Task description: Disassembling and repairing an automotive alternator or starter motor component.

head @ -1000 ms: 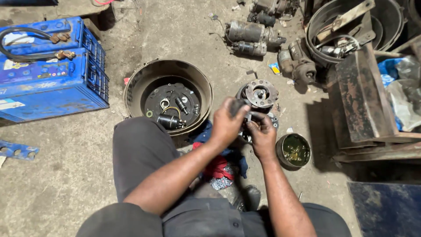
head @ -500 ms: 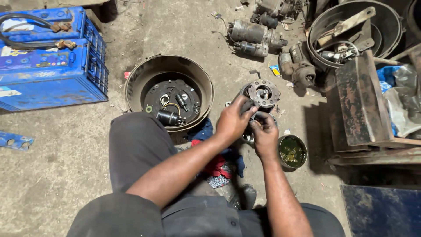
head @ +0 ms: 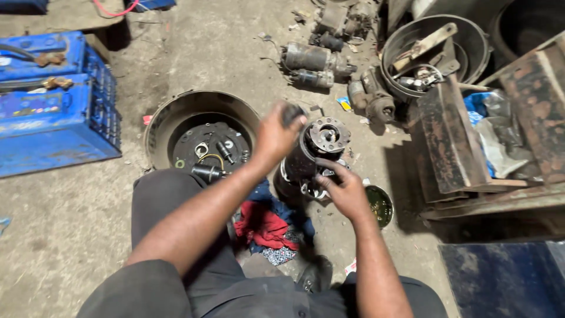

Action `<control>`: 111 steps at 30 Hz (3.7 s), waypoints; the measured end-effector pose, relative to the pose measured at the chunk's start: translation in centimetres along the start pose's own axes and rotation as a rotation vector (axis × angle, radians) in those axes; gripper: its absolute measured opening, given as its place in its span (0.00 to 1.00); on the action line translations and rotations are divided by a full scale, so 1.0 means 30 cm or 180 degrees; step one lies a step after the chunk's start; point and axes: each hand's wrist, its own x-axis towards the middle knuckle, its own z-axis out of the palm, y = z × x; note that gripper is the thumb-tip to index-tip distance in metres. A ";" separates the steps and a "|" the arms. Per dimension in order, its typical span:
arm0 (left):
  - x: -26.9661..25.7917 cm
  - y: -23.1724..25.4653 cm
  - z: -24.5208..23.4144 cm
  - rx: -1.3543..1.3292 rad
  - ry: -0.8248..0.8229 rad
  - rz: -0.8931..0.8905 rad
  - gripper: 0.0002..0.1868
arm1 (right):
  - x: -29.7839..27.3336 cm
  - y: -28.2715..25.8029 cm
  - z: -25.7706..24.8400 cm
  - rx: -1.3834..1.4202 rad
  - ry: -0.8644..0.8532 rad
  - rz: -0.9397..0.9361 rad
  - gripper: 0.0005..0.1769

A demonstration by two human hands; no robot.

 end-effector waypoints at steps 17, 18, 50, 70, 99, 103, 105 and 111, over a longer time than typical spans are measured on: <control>0.258 -0.217 0.183 -0.1052 0.0041 -0.0910 0.18 | 0.768 -0.048 -0.049 -0.4036 -0.1696 0.0164 0.24; 0.260 -0.207 0.180 -0.1374 -0.0159 -0.1185 0.17 | 0.750 -0.102 -0.046 -0.4032 -0.1794 0.0274 0.21; 0.156 0.054 0.311 0.0721 -0.0340 0.0016 0.19 | 0.529 0.397 -0.012 0.1819 0.1077 -0.0316 0.19; 0.198 0.021 0.354 0.0907 0.0348 0.0837 0.13 | 0.532 0.382 0.015 0.1604 0.1029 -0.0415 0.19; 0.286 -0.012 0.402 0.0900 -0.0056 0.0392 0.19 | 0.530 0.379 0.013 0.1816 0.0892 -0.0358 0.19; 0.290 -0.051 0.374 0.0456 0.0294 0.0348 0.19 | 0.527 0.362 0.009 0.1616 0.0914 -0.0542 0.19; 0.236 -0.042 0.334 0.0203 0.0118 0.0240 0.20 | 0.521 0.361 0.011 0.1588 0.0901 -0.0438 0.19; 0.296 -0.032 0.355 0.0673 0.0096 0.0191 0.19 | 0.516 0.340 0.011 0.1707 0.0847 -0.0353 0.17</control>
